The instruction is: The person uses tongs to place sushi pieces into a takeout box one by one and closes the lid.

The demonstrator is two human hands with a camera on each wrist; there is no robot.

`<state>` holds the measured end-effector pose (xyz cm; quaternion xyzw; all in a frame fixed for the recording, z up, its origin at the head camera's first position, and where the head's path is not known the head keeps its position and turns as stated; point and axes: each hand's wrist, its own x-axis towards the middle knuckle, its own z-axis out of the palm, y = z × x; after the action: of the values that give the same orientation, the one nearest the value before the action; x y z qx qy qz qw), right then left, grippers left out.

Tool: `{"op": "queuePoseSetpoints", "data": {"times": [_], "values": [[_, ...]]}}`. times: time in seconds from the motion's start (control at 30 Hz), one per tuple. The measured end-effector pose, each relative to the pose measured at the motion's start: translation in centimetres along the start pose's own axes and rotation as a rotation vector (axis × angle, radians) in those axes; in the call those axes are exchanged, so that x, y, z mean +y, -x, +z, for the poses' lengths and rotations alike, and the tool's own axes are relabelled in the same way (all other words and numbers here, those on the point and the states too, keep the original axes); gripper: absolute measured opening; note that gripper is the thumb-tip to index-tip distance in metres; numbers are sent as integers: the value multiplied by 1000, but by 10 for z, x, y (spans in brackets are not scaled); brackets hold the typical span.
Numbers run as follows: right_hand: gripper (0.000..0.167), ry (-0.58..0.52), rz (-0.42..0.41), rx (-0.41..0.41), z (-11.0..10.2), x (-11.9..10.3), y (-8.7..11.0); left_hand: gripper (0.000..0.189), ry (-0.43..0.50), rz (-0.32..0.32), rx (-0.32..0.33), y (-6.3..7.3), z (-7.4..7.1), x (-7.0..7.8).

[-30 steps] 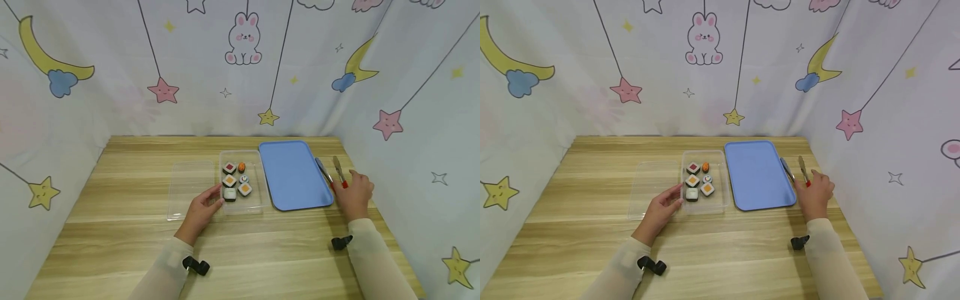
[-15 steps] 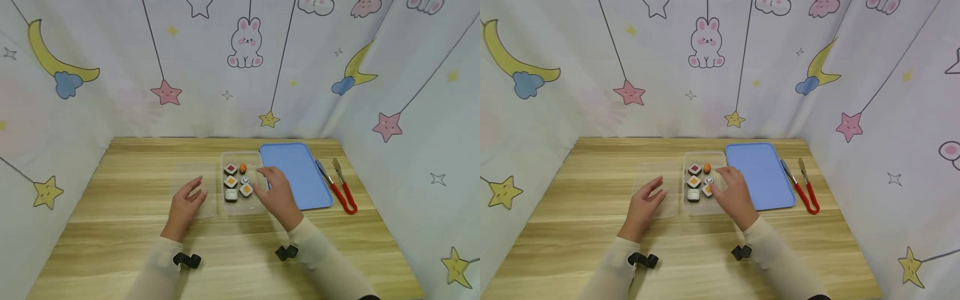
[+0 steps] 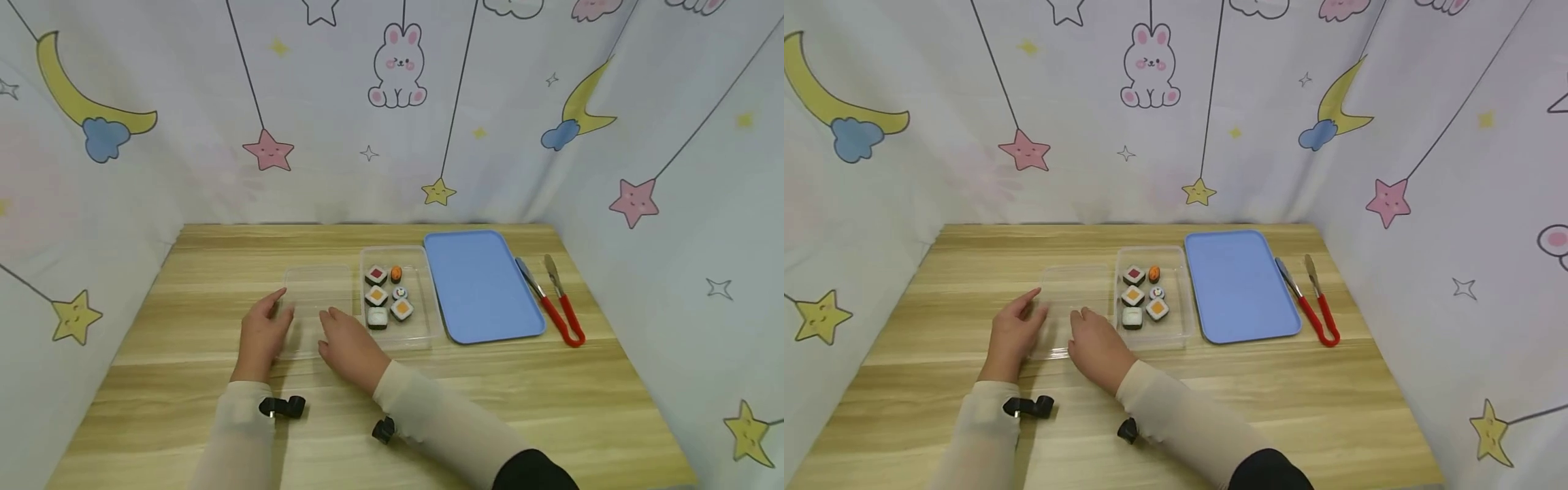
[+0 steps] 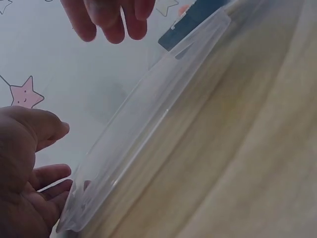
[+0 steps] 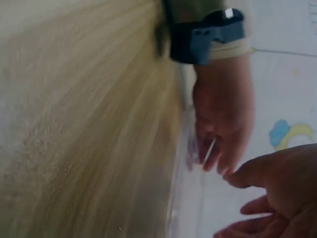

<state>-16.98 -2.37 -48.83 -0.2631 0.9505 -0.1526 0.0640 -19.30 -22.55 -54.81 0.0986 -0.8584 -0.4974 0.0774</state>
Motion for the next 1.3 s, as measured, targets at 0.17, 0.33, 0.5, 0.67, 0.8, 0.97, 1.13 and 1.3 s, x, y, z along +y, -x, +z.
{"op": "queuePoseSetpoints", "data": {"times": [0.17,0.33,0.5,0.67,0.8,0.97,1.13,1.3], "values": [[59,124,97,-20,22,-6,-22,49,-23,6,28,-1,0,-3],[60,109,230,2,34,0,-32,44,-41,23,62,-3,6,-7],[63,-3,296,59,37,9,-35,44,-64,27,82,-5,11,-7],[63,5,291,77,42,13,-33,46,-55,11,105,-6,11,-2],[64,-13,293,105,46,15,-33,48,-2,-49,87,-6,9,-1],[63,-115,292,157,46,17,-32,49,118,-119,66,-8,2,-2],[64,-197,299,155,41,14,-30,47,246,-178,21,-5,-9,-2],[64,-270,292,129,32,10,-29,45,313,-257,18,1,-23,7]]}}
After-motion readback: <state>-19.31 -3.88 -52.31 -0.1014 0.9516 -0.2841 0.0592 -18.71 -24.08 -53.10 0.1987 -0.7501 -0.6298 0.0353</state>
